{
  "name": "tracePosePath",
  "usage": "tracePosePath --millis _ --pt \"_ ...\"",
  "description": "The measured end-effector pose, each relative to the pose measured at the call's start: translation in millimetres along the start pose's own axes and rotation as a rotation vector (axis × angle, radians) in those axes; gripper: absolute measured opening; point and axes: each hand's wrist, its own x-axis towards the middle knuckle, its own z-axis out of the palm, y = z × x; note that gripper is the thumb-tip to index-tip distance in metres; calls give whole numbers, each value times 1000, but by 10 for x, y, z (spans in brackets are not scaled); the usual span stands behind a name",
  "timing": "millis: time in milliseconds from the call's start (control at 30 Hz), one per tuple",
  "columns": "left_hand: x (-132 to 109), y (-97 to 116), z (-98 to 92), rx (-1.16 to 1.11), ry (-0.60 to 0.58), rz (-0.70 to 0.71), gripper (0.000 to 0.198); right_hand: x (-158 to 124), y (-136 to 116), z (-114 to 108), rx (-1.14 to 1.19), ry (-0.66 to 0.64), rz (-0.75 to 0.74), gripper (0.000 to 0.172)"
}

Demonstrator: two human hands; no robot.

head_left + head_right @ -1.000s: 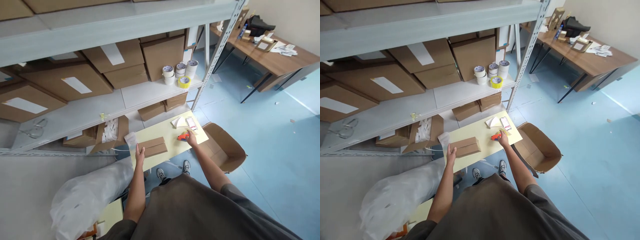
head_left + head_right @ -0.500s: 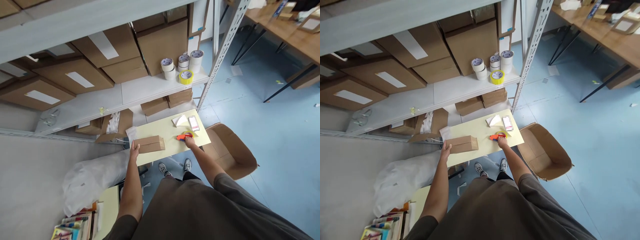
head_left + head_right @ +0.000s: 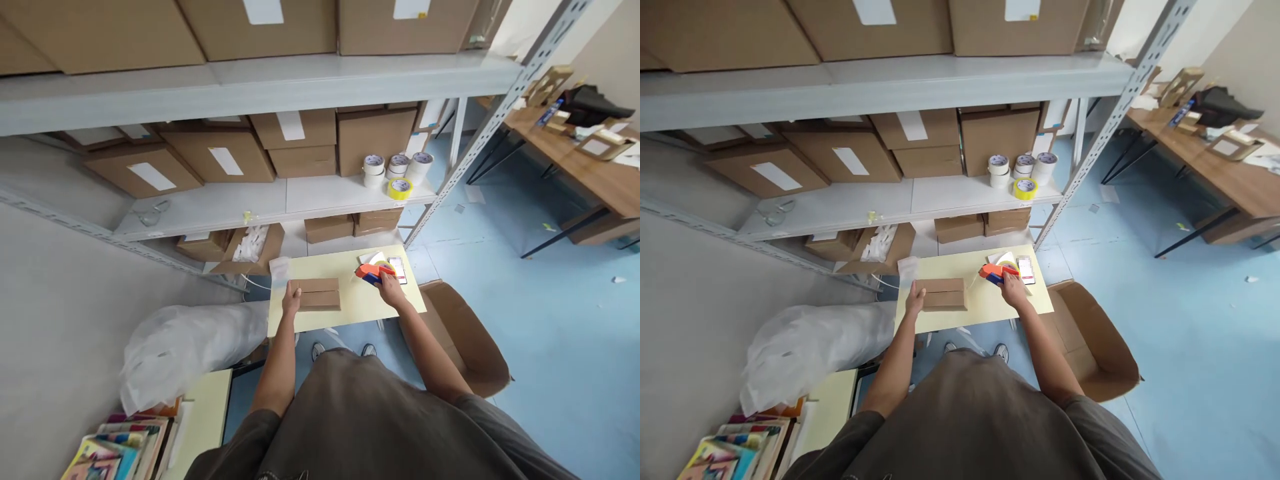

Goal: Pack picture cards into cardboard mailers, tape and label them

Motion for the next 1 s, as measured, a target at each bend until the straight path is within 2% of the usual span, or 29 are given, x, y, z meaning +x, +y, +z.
tracePosePath --millis 100,200,300,400,500,567,833,1000 --pt "-53 46 72 -47 3 -13 80 150 -445 -119 54 -27 -88 55" --pt "-82 61 120 -72 -17 -4 82 261 -863 -106 160 -76 -43 51" --pt "-82 53 141 -106 -20 15 83 332 -1182 44 258 -134 -9 45" --pt "-66 31 151 -148 -44 30 80 382 -1384 270 337 -247 -29 46" --pt "-42 -2 163 -197 -61 27 76 411 -1481 465 330 -366 -23 49" --pt "-25 -23 169 -237 -60 30 73 416 -1501 541 297 -399 -15 50" --pt "-43 -40 143 -322 -66 37 75 395 -1426 593 317 -387 3 53" --pt "-162 32 80 -252 68 42 86 374 -1410 602 328 -364 -9 51"
